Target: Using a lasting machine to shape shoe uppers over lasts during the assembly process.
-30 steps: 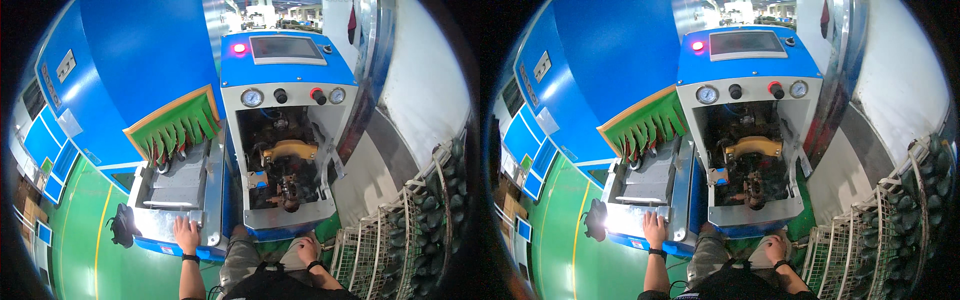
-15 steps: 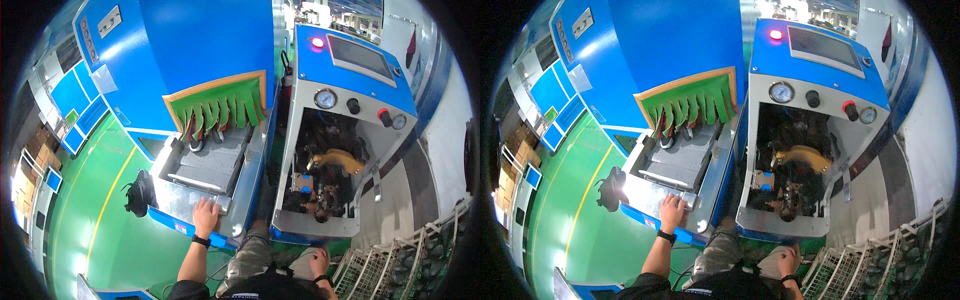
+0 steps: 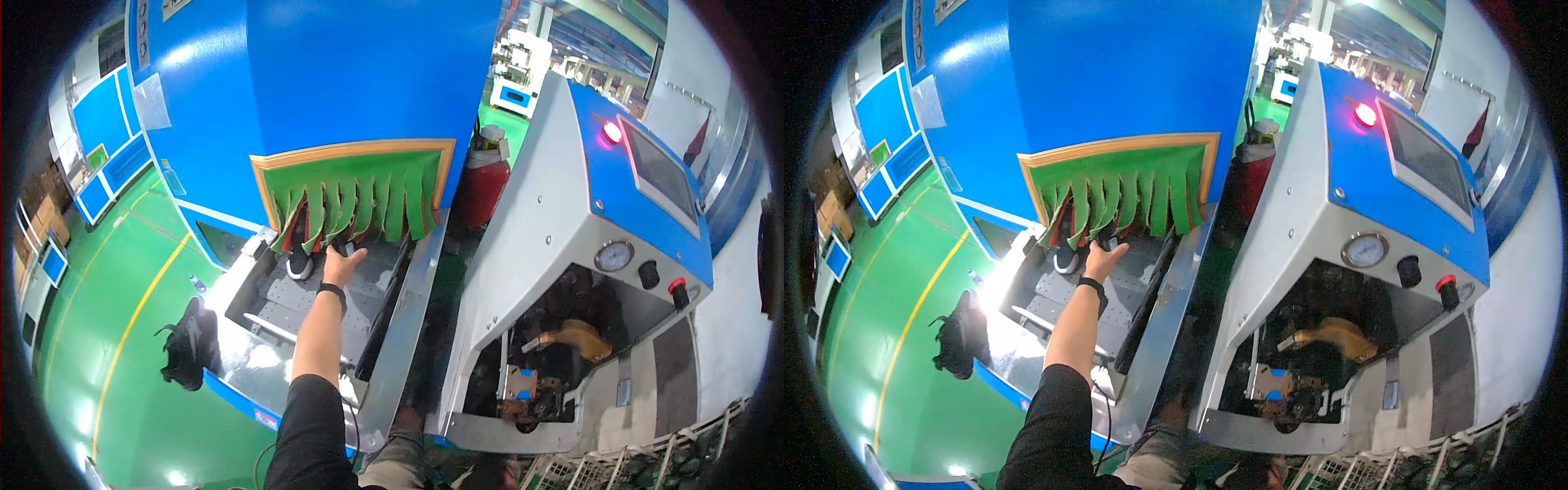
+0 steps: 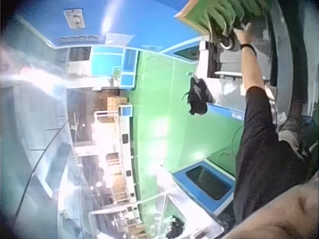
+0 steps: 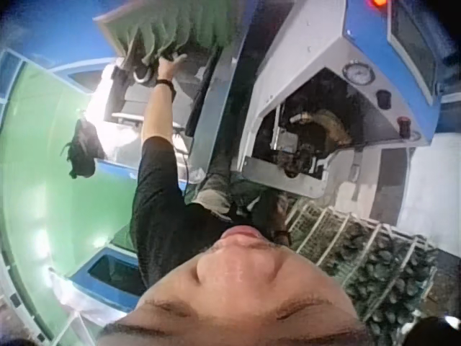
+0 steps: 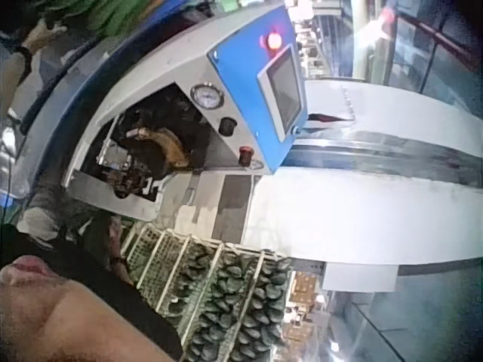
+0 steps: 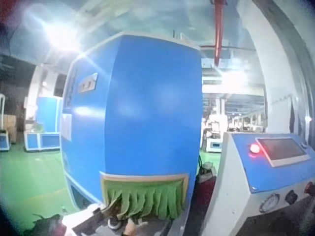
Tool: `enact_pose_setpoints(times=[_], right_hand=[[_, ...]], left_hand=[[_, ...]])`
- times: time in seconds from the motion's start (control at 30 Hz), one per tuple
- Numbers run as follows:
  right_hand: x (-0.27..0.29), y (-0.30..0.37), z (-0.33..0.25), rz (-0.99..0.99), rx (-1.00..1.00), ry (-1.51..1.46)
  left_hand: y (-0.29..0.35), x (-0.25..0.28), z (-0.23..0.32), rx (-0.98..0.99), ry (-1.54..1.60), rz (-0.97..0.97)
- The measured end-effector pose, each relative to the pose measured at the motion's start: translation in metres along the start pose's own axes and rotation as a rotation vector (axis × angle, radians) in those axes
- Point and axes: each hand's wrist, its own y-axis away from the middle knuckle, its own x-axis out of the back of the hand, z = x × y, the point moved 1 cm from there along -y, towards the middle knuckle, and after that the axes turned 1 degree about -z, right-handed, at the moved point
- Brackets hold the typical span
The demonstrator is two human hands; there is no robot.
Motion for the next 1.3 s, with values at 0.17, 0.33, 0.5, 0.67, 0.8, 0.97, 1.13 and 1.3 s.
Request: enact_pose_setpoints(times=[0.17,0.33,0.5,0.67,0.8,0.97,1.13,1.3], right_hand=[[0.015,0.037,-0.048,-0.126,-0.125,-0.102],[0.037,0.043,-0.127,-0.297,-0.138,-0.221],[0.016,0.044,-0.167,-0.128,0.381,-0.631],[0.043,0.048,-0.259,-0.545,0.807,-1.204],[0.062,0.068,-0.293,-0.400,0.980,-1.383],[0.091,0.090,-0.258,-0.243,0.814,-1.421],[0.079,0.109,-0.196,0.230,0.707,-1.166],[0.073,0.119,-0.154,0.437,0.633,-1.117]], left_hand=[[-0.003,-0.020,0.000,0.011,-0.222,-0.044],[0.033,0.075,-0.025,0.228,0.595,-0.314],[0.227,0.163,-0.007,0.334,1.007,-0.514],[0.403,0.186,0.102,0.389,0.947,-0.721],[0.488,0.177,0.100,0.392,1.063,-1.179],[0.506,0.172,0.163,0.096,0.920,-0.863],[0.524,0.126,0.190,-0.001,0.782,-0.977],[0.539,0.092,0.204,0.088,0.824,-1.231]])
